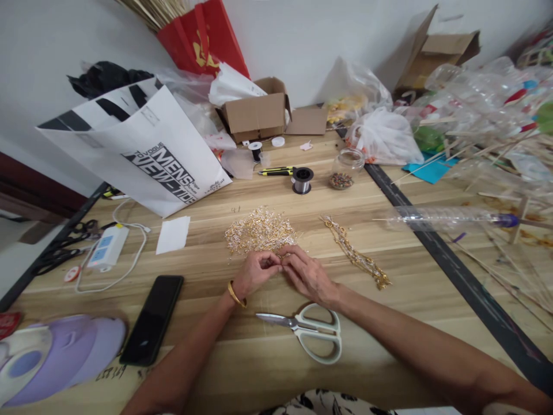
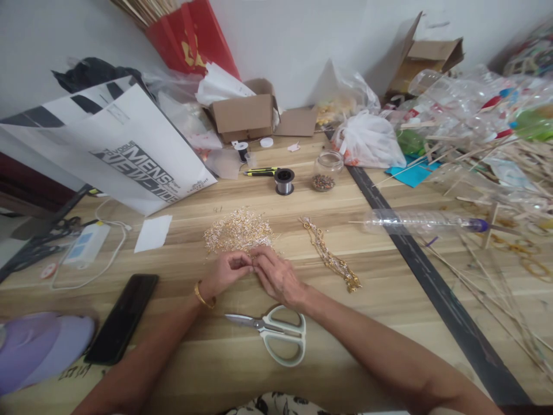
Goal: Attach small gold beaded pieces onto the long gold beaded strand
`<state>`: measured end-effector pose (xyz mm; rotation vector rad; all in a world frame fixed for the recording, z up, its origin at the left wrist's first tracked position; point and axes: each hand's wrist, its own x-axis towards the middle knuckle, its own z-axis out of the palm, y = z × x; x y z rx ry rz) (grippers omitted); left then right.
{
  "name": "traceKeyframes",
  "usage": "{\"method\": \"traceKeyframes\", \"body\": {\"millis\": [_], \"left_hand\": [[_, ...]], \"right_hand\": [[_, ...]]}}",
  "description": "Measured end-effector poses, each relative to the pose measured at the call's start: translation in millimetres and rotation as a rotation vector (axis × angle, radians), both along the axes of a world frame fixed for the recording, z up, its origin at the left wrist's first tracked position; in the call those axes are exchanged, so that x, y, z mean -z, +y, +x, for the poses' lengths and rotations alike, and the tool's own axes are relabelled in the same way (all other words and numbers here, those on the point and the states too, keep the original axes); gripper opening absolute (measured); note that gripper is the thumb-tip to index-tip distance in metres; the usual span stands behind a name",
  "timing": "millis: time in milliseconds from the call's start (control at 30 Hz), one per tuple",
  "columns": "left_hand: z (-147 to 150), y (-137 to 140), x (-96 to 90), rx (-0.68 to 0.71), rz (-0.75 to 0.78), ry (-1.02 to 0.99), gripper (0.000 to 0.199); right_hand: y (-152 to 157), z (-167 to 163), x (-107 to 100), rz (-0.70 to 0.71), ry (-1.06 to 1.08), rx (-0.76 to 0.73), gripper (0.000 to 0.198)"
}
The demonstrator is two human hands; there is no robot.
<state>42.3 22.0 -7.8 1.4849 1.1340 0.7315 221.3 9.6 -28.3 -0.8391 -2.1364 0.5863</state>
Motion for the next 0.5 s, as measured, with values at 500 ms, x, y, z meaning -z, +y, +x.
{"method": "traceKeyframes", "body": {"millis": [500], "left_hand": [[2.2,-3.1,-3.4,0.042,0.043,-0.018,0.014]], "right_hand": [[5.4,-1.2,3.1,-0.102,0.181,-0.088,0.022]]}}
